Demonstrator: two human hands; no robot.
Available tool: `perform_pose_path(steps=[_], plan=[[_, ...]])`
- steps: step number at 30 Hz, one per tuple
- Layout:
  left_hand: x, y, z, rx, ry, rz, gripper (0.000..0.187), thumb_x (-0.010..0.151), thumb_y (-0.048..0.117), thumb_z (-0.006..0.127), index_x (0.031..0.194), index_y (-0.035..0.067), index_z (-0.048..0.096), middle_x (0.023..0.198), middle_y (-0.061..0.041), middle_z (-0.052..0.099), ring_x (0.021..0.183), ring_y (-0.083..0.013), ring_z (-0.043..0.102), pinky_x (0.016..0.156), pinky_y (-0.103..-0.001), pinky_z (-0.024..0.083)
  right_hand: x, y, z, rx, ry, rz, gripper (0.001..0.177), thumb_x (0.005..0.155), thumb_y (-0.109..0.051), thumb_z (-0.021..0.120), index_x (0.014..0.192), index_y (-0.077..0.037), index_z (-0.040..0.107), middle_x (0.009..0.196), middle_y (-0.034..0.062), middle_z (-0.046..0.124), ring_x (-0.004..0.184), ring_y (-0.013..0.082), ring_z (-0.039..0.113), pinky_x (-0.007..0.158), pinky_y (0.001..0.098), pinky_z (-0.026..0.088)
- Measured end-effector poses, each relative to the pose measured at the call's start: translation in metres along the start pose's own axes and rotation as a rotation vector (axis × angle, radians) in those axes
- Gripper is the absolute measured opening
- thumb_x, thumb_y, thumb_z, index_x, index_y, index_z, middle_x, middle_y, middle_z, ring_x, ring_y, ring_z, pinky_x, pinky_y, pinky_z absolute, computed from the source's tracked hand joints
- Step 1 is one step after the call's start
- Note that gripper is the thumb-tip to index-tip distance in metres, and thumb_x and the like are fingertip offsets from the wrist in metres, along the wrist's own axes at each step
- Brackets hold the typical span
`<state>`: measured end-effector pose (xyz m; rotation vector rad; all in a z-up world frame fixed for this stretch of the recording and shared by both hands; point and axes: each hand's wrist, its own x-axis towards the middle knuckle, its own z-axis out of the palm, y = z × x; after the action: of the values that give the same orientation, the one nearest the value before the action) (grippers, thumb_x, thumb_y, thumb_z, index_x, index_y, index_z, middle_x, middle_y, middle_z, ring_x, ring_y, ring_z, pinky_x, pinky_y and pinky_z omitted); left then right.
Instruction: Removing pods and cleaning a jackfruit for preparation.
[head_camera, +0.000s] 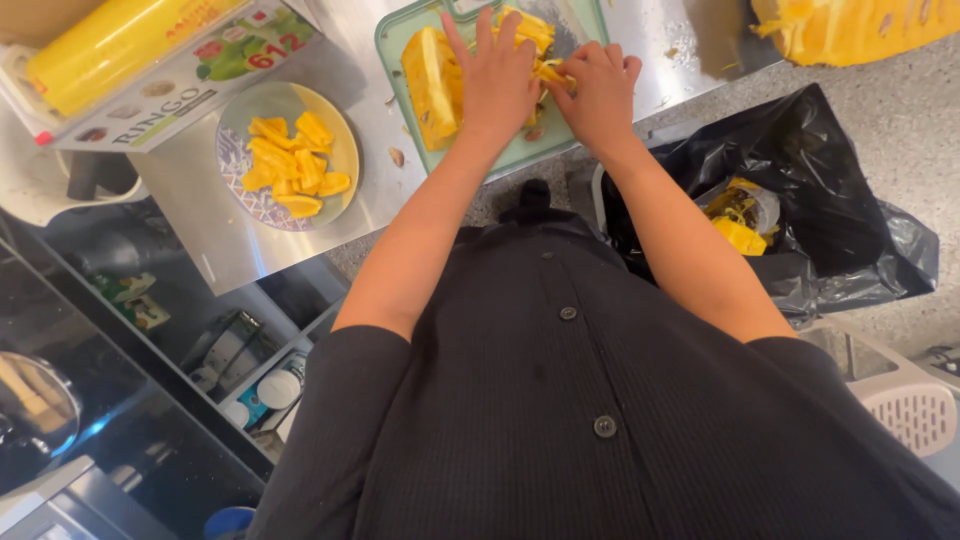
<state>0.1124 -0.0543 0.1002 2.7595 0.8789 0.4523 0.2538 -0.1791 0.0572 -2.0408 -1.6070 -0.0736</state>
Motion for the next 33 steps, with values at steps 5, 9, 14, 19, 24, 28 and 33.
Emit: perform_pose_path(steps=[5, 9, 14, 19, 24, 28, 33], plan=[[-0.009, -0.002, -0.003, -0.04, 0.05, 0.031, 0.042, 0.076, 0.026, 0.083, 0.11, 0.011, 0.066, 0.132, -0.012, 0.056, 0.136, -0.0385, 0.04, 0.114, -0.077, 0.002, -0.001, 0.001, -0.028, 0.228, -0.086, 0.133, 0.017, 0.095, -0.022, 0.083, 0.1, -0.009, 0.075, 0.105, 0.0037, 0.066, 0.102, 0.0269, 0.058, 0.091, 0.0447, 0.037], [-0.012, 0.012, -0.03, -0.39, 0.009, 0.013, 0.045, 0.086, 0.027, 0.081, 0.125, 0.014, 0.064, 0.127, -0.004, 0.063, 0.133, -0.0274, 0.049, 0.121, -0.07, 0.002, -0.003, 0.022, -0.045, 0.862, -0.178, 0.499, 0.022, 0.104, -0.026, 0.074, 0.112, -0.005, 0.073, 0.097, 0.0003, 0.07, 0.088, 0.0108, 0.062, 0.081, 0.0293, 0.05], [-0.008, 0.034, -0.058, -0.89, -0.031, -0.255, 0.044, 0.092, 0.025, 0.077, 0.131, 0.013, 0.062, 0.124, -0.002, 0.071, 0.119, -0.0175, 0.063, 0.092, -0.054, 0.041, 0.006, 0.01, -0.088, 1.316, -0.17, 0.537, 0.023, 0.108, -0.024, 0.066, 0.116, -0.002, 0.069, 0.106, 0.0027, 0.072, 0.091, 0.0104, 0.068, 0.087, 0.0271, 0.055], [0.001, 0.036, -0.029, -1.09, 0.019, -0.063, 0.042, 0.097, 0.013, 0.08, 0.134, 0.005, 0.064, 0.121, -0.006, 0.076, 0.107, -0.0128, 0.073, 0.094, -0.028, 0.059, 0.008, 0.001, -0.101, 1.44, -0.168, 0.486, 0.025, 0.112, -0.022, 0.064, 0.119, 0.001, 0.067, 0.111, 0.004, 0.072, 0.1, 0.0117, 0.067, 0.095, 0.0307, 0.057], [0.007, 0.034, -0.009, -1.577, -0.097, -0.177, 0.033, 0.099, 0.008, 0.075, 0.126, -0.005, 0.063, 0.112, -0.01, 0.076, 0.102, -0.0122, 0.073, 0.091, -0.027, 0.059, 0.016, -0.036, -0.126, 1.129, 0.01, 0.395, 0.027, 0.107, -0.019, 0.07, 0.127, -0.003, 0.062, 0.102, 0.0025, 0.072, 0.096, 0.0102, 0.067, 0.087, 0.0265, 0.054], [-0.004, 0.036, -0.024, -1.596, -0.114, -0.242, 0.034, 0.098, 0.01, 0.074, 0.127, -0.003, 0.064, 0.109, -0.009, 0.077, 0.099, -0.012, 0.072, 0.087, -0.026, 0.057, 0.013, -0.068, -0.142, 0.615, 0.123, 0.191, 0.019, 0.109, -0.013, 0.079, 0.118, 0.0, 0.068, 0.11, 0.0077, 0.072, 0.1, 0.0155, 0.067, 0.092, 0.0311, 0.054], [-0.013, 0.037, -0.04, -1.686, -0.145, -0.107, 0.033, 0.1, 0.004, 0.075, 0.13, -0.005, 0.064, 0.115, -0.01, 0.075, 0.106, -0.014, 0.072, 0.093, -0.028, 0.058, 0.0, -0.101, -0.147, 0.248, 0.351, 0.122, 0.023, 0.097, -0.007, 0.089, 0.109, -0.003, 0.07, 0.104, 0.0103, 0.07, 0.095, 0.0246, 0.064, 0.088, 0.0349, 0.051]])
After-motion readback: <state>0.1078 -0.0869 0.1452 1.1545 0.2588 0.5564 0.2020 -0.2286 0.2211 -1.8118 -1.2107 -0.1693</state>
